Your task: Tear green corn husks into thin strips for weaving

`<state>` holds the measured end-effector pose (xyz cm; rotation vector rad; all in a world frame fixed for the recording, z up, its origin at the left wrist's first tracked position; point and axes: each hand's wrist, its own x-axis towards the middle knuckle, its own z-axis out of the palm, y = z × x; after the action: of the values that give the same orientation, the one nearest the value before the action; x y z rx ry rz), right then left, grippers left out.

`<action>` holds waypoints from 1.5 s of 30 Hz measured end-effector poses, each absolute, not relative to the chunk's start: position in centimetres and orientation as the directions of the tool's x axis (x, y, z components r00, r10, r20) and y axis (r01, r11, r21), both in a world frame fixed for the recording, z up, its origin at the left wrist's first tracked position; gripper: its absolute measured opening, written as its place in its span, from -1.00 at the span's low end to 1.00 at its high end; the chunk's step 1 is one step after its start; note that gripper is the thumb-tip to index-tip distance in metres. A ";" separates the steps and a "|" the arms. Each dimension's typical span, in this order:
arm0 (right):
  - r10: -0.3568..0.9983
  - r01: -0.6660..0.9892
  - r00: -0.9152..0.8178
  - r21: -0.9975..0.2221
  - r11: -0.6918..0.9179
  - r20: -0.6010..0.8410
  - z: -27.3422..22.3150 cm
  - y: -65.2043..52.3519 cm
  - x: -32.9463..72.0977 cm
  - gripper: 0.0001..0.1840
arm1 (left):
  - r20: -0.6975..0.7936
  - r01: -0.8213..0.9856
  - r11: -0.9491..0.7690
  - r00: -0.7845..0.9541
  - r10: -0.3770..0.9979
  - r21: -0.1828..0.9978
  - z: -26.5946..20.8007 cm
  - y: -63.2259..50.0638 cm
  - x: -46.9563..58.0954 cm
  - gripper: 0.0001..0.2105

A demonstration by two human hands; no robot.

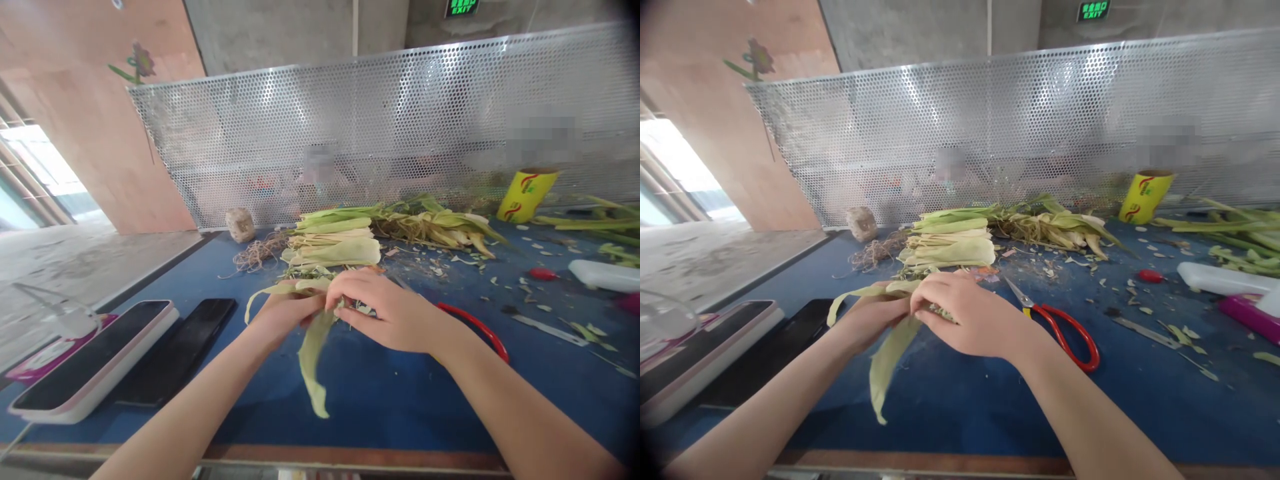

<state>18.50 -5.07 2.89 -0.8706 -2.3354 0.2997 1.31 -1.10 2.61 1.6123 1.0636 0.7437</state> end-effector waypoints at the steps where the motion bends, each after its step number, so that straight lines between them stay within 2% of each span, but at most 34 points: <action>1: 0.673 0.531 -0.567 -0.414 0.739 0.475 2.7 -5.0 18.5 -0.87 | -0.036 0.256 -0.086 0.435 0.900 0.963 2.6 -1.2 1.3 -0.86; 4: 0.694 0.542 -0.546 -0.433 0.720 0.469 2.5 -4.7 18.7 -0.79 | -0.057 0.191 -0.039 0.475 0.878 0.981 2.5 -1.2 1.4 -0.81; 8: 0.661 0.503 -0.571 -0.430 0.750 0.486 2.6 -4.5 19.1 -0.69 | -0.191 0.109 0.158 0.475 0.859 0.981 2.4 -1.0 1.5 -0.78; 11: 0.649 0.495 -0.579 -0.419 0.761 0.493 2.6 -4.3 19.4 -0.68 | -0.248 0.070 0.245 0.474 0.845 0.967 2.4 -0.9 1.4 -0.80; 14: 0.613 0.446 -0.617 -0.423 0.789 0.493 2.4 -3.9 19.6 -0.76 | -0.265 0.073 0.265 0.501 0.824 0.961 2.3 -1.0 1.4 -0.82; 19: 0.533 0.329 -0.579 -0.421 0.845 0.617 2.0 -3.6 19.5 -0.78 | -0.224 0.052 0.228 0.490 0.842 0.972 2.3 -0.9 1.3 -0.83; 23: 0.614 0.340 -0.528 -0.517 0.786 0.587 1.8 -3.7 19.2 -0.75 | -0.233 0.032 0.249 0.477 0.847 0.968 2.6 -0.5 0.8 -0.86; 27: 0.664 0.380 -0.496 -0.548 0.745 0.560 1.6 -3.7 19.2 -0.67 | -0.277 0.012 0.315 0.508 0.816 0.949 2.7 -0.4 0.7 -0.84; 29: 0.719 0.433 -0.434 -0.574 0.695 0.543 1.5 -3.7 18.9 -0.70 | -0.270 0.047 0.293 0.548 0.792 0.955 2.7 -0.6 0.8 -0.85; 32: 0.775 0.484 -0.326 -0.609 0.628 0.541 1.6 -3.9 18.2 -0.79 | -0.219 0.149 0.162 0.580 0.784 0.975 2.6 -0.8 1.1 -0.85; 35: 0.742 0.467 -0.325 -0.583 0.665 0.586 1.5 -4.1 17.4 -0.88 | -0.152 0.200 0.031 0.629 0.762 0.979 2.5 -1.1 1.2 -0.86; 37: 0.704 0.457 -0.356 -0.543 0.704 0.614 1.4 -4.0 17.1 -0.88 | -0.114 0.183 -0.011 0.658 0.744 0.983 2.5 -1.1 1.2 -0.87; 42: 0.735 0.464 -0.366 -0.573 0.676 0.571 1.1 -3.6 17.2 -0.84 | -0.095 0.177 -0.038 0.684 0.723 0.983 2.2 -1.3 1.2 -0.85; 45: 0.746 0.483 -0.365 -0.571 0.664 0.557 1.2 -3.6 17.4 -0.85 | -0.101 0.087 0.056 0.713 0.694 0.995 2.2 -1.5 1.2 -0.83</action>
<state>17.42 -3.58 1.21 -0.9508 -2.0359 0.3949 1.24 -1.45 2.24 1.4650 0.6817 0.5192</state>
